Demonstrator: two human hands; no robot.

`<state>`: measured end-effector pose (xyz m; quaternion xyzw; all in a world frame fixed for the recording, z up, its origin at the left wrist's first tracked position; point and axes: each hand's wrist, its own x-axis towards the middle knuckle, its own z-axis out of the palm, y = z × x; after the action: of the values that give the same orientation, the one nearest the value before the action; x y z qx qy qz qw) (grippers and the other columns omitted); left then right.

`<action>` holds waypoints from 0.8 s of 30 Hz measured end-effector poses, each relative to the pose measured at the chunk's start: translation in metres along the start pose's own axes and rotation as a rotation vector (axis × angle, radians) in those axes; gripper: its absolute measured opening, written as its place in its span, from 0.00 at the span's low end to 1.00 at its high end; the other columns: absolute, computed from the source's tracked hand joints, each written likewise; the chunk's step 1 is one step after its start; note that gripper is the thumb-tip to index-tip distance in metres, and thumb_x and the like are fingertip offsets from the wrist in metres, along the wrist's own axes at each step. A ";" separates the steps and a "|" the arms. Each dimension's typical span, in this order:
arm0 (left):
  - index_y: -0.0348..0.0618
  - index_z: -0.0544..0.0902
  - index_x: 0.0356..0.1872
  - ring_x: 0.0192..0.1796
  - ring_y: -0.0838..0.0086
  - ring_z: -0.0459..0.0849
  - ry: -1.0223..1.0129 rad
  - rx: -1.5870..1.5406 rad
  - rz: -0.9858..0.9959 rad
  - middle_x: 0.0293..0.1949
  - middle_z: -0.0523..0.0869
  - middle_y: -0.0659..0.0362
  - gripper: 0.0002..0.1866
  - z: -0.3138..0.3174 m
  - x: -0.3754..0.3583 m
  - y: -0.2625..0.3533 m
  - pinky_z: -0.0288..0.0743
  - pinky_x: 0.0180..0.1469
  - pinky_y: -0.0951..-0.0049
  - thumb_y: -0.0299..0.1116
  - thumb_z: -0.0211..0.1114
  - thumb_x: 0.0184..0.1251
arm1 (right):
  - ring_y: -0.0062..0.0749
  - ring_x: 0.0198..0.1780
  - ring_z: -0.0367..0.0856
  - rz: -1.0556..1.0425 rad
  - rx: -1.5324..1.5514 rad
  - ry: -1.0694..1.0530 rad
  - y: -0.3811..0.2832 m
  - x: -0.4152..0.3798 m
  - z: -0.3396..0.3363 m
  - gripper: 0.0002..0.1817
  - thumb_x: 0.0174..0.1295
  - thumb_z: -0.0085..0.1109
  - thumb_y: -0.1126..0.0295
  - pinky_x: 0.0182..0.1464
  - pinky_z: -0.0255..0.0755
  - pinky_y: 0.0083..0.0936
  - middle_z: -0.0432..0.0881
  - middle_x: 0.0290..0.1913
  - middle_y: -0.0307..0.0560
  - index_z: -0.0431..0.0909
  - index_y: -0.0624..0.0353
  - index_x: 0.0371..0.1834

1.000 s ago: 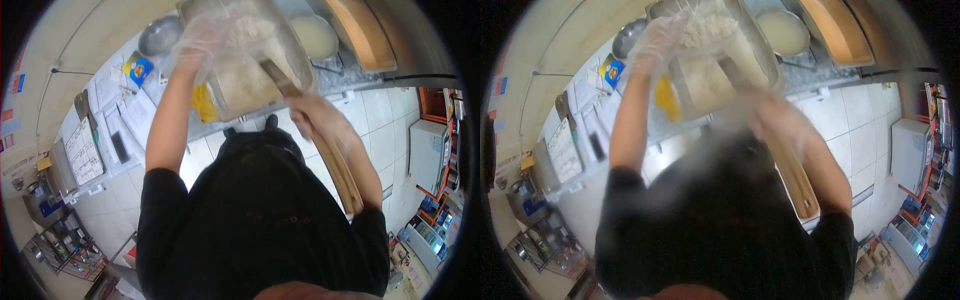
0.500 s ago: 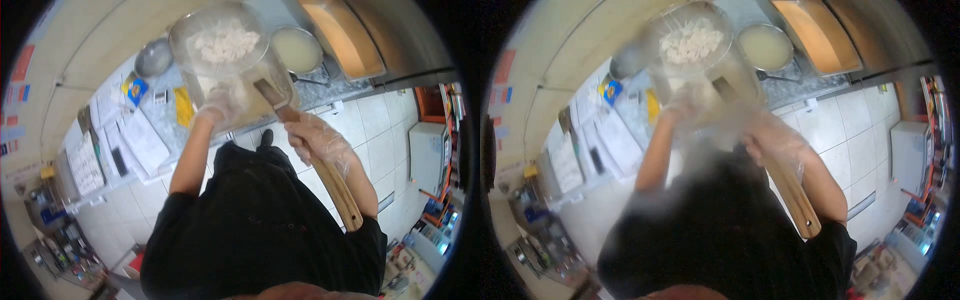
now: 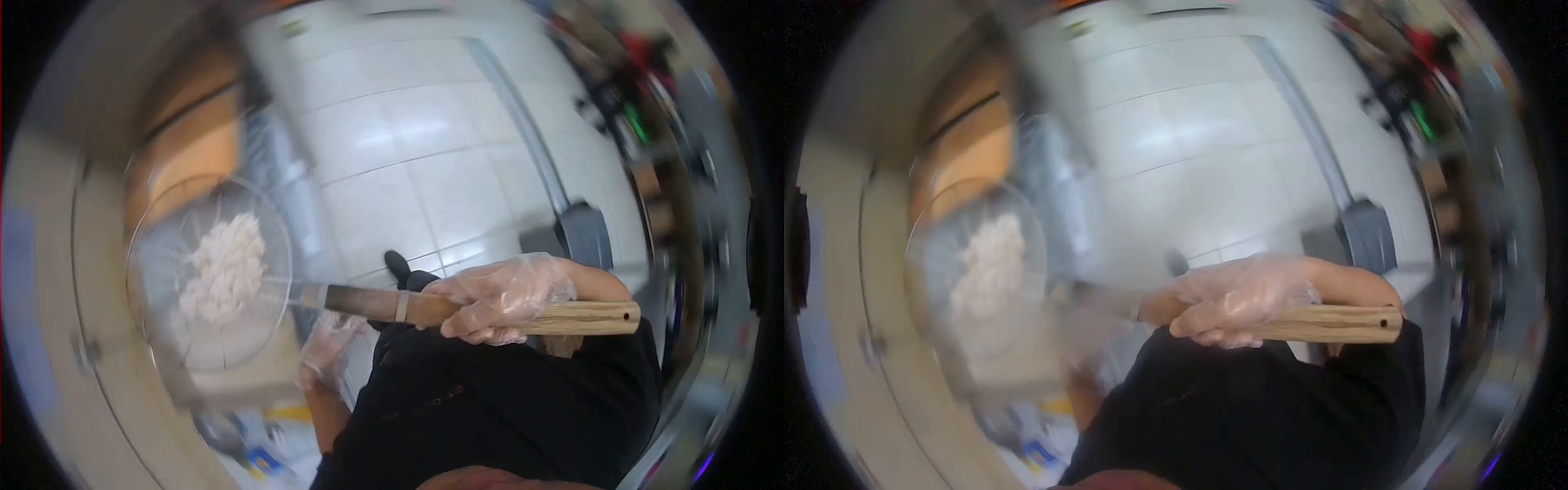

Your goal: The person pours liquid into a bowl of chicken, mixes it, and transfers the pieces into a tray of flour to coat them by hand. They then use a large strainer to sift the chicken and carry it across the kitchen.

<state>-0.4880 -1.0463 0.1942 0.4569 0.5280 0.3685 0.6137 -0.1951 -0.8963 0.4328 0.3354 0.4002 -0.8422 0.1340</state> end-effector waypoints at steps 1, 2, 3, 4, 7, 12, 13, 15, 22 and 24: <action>0.33 0.80 0.61 0.56 0.73 0.85 -0.124 0.040 0.021 0.54 0.86 0.57 0.21 0.014 0.031 0.007 0.83 0.55 0.68 0.32 0.71 0.73 | 0.15 0.20 0.68 -0.023 0.025 0.059 0.017 -0.018 -0.010 0.19 0.78 0.53 0.66 0.18 0.63 0.18 0.67 0.23 0.32 0.67 0.62 0.65; 0.34 0.79 0.64 0.56 0.72 0.86 -0.167 -0.079 -0.130 0.56 0.86 0.57 0.23 0.035 0.055 0.015 0.82 0.55 0.68 0.33 0.71 0.73 | 0.15 0.20 0.68 -0.043 0.040 0.105 0.038 -0.039 -0.015 0.18 0.77 0.54 0.66 0.18 0.63 0.18 0.67 0.23 0.32 0.67 0.62 0.64; 0.34 0.78 0.67 0.55 0.72 0.86 -0.184 -0.187 -0.294 0.58 0.86 0.56 0.25 0.046 0.089 0.022 0.81 0.56 0.69 0.33 0.71 0.73 | 0.15 0.19 0.69 -0.101 0.116 0.141 0.049 -0.052 -0.028 0.16 0.77 0.54 0.66 0.18 0.62 0.17 0.68 0.23 0.32 0.67 0.61 0.62; 0.34 0.78 0.67 0.55 0.72 0.86 -0.248 -0.142 -0.285 0.58 0.86 0.56 0.25 0.057 0.115 0.021 0.81 0.56 0.69 0.33 0.71 0.73 | 0.15 0.19 0.69 -0.150 0.152 0.189 0.067 -0.067 -0.036 0.16 0.77 0.54 0.66 0.18 0.62 0.17 0.68 0.23 0.32 0.67 0.61 0.62; 0.38 0.74 0.74 0.62 0.69 0.83 -0.442 0.067 -0.444 0.66 0.82 0.54 0.32 0.080 0.211 0.069 0.79 0.58 0.68 0.43 0.70 0.75 | 0.14 0.17 0.68 -0.293 0.295 0.326 0.079 -0.069 -0.073 0.15 0.78 0.55 0.67 0.17 0.62 0.16 0.68 0.23 0.31 0.67 0.60 0.61; 0.43 0.66 0.80 0.66 0.59 0.81 -0.694 0.154 -0.407 0.73 0.76 0.52 0.38 0.107 0.356 0.038 0.78 0.62 0.60 0.53 0.62 0.78 | 0.15 0.20 0.69 -0.375 0.536 0.700 0.107 -0.121 -0.101 0.11 0.77 0.53 0.64 0.21 0.68 0.17 0.67 0.23 0.31 0.68 0.56 0.54; 0.43 0.67 0.79 0.67 0.59 0.80 -0.594 0.112 -0.458 0.72 0.78 0.51 0.38 0.112 0.395 0.006 0.76 0.63 0.58 0.54 0.64 0.76 | 0.15 0.19 0.68 -0.430 0.521 0.758 0.131 -0.119 -0.118 0.17 0.78 0.56 0.65 0.18 0.66 0.17 0.68 0.24 0.32 0.64 0.60 0.61; 0.45 0.69 0.79 0.70 0.58 0.77 -0.407 0.208 -0.568 0.71 0.78 0.50 0.38 0.125 0.480 -0.028 0.73 0.66 0.55 0.55 0.65 0.75 | 0.15 0.19 0.68 -0.479 0.600 0.843 0.134 -0.148 -0.153 0.17 0.78 0.56 0.65 0.18 0.66 0.17 0.68 0.25 0.32 0.64 0.59 0.62; 0.46 0.76 0.73 0.62 0.59 0.82 -0.990 1.600 0.118 0.64 0.84 0.49 0.32 0.159 0.699 -0.152 0.76 0.65 0.56 0.54 0.60 0.77 | 0.16 0.15 0.66 -0.620 1.145 1.146 0.197 -0.241 -0.257 0.20 0.73 0.61 0.67 0.14 0.66 0.18 0.68 0.21 0.31 0.66 0.60 0.62; 0.46 0.76 0.74 0.65 0.59 0.80 -1.017 1.609 0.146 0.66 0.82 0.48 0.31 0.119 0.729 -0.118 0.74 0.67 0.55 0.52 0.60 0.77 | 0.16 0.14 0.66 -0.608 1.242 1.355 0.201 -0.255 -0.289 0.20 0.73 0.61 0.67 0.14 0.66 0.18 0.68 0.21 0.31 0.67 0.61 0.61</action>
<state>-0.2494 -0.4220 -0.1423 0.8794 0.2630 -0.3106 0.2469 0.2251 -0.8161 0.3552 0.6431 -0.0544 -0.5304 -0.5498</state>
